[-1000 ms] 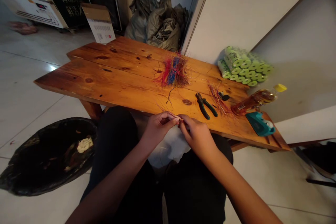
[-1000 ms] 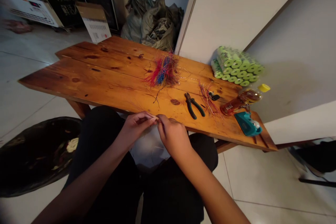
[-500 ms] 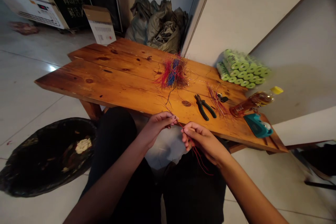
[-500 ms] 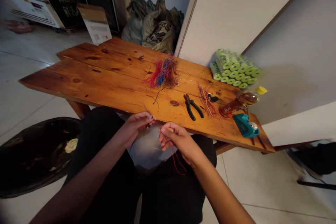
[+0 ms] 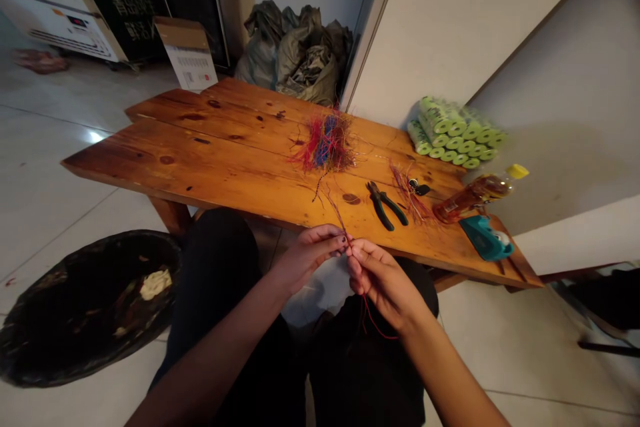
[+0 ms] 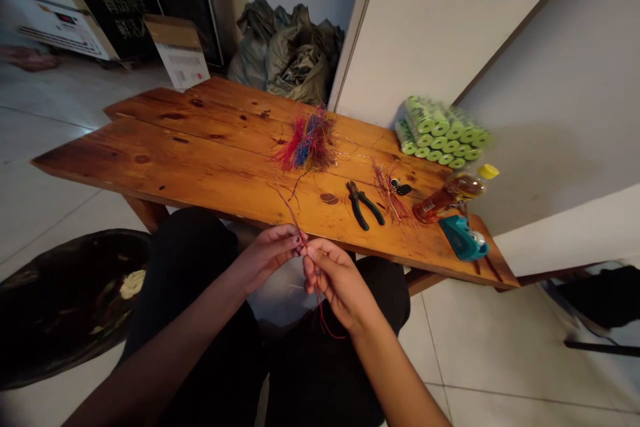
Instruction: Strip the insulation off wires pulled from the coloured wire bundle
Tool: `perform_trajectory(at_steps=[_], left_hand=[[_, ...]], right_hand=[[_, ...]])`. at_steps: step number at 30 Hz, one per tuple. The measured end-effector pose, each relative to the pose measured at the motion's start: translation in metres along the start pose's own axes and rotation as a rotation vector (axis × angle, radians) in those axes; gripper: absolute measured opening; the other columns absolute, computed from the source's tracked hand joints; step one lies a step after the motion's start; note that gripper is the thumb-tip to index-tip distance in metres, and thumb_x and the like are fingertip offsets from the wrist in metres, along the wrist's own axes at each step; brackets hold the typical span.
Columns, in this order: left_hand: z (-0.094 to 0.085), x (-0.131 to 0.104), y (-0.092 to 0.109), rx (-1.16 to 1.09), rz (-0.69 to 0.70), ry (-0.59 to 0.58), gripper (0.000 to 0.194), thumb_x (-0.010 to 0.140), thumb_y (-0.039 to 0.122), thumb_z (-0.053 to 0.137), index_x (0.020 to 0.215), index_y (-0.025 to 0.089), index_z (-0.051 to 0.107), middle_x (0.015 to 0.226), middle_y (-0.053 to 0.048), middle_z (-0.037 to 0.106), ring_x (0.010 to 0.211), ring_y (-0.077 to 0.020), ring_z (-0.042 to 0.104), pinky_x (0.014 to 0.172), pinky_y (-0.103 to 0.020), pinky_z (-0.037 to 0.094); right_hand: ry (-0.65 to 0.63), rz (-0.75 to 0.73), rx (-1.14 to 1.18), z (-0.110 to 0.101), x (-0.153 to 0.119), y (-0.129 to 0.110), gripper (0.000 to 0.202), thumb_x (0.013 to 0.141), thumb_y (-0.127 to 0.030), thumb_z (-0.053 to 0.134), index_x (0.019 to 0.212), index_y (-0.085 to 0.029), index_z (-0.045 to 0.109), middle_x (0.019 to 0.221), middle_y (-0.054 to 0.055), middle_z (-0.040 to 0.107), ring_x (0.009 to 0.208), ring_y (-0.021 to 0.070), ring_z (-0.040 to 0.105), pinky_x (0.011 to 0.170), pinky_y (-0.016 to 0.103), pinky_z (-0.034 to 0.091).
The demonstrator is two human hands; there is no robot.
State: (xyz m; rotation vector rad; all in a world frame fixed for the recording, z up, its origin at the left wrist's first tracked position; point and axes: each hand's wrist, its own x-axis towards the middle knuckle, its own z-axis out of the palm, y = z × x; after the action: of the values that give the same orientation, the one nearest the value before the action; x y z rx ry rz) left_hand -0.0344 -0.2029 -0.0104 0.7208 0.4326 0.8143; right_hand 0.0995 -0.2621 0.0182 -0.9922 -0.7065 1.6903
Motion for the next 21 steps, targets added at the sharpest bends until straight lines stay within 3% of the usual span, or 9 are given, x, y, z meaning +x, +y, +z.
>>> perform_trajectory(at_steps=[6, 11, 16, 21], left_hand=[[-0.003, 0.000, -0.002, -0.050, 0.003, -0.078, 0.010, 0.076, 0.020, 0.061, 0.078, 0.013, 0.068, 0.071, -0.001, 0.061, 0.072, -0.0100, 0.054, 0.074, -0.022, 0.039], [-0.006, -0.001, -0.006, -0.095, -0.020, -0.144, 0.010, 0.074, 0.025, 0.064, 0.073, 0.016, 0.069, 0.097, -0.004, 0.062, 0.095, -0.0151, 0.054, 0.086, -0.023, 0.039], [-0.005, -0.003, -0.012, -0.181, -0.123, -0.174, 0.014, 0.068, 0.032, 0.068, 0.068, 0.018, 0.066, 0.112, -0.007, 0.060, 0.114, -0.0225, 0.047, 0.095, -0.031, 0.037], [-0.009, -0.008, -0.009, -0.151, -0.149, -0.250, 0.013, 0.063, 0.026, 0.071, 0.061, 0.015, 0.064, 0.111, -0.008, 0.059, 0.101, -0.0205, 0.055, 0.086, -0.029, 0.042]], right_hand=[[-0.148, 0.168, 0.444, 0.002, 0.006, 0.008, 0.008, 0.074, -0.006, 0.062, 0.079, -0.010, 0.056, 0.055, -0.009, 0.034, 0.041, -0.0009, 0.030, 0.035, 0.003, 0.032], [-0.223, 0.305, 0.673, 0.004, 0.010, 0.014, 0.005, 0.080, -0.009, 0.055, 0.077, -0.012, 0.052, 0.053, -0.009, 0.028, 0.039, 0.0006, 0.029, 0.028, -0.001, 0.024], [-0.246, 0.306, 0.656, 0.003, 0.012, 0.027, 0.011, 0.078, -0.014, 0.059, 0.072, -0.015, 0.050, 0.051, -0.009, 0.025, 0.037, 0.0028, 0.021, 0.022, -0.001, 0.015], [-0.347, 0.241, 0.473, 0.003, 0.010, 0.031, 0.008, 0.076, -0.016, 0.063, 0.074, -0.014, 0.056, 0.048, -0.009, 0.030, 0.038, 0.0031, 0.015, 0.023, 0.003, 0.017]])
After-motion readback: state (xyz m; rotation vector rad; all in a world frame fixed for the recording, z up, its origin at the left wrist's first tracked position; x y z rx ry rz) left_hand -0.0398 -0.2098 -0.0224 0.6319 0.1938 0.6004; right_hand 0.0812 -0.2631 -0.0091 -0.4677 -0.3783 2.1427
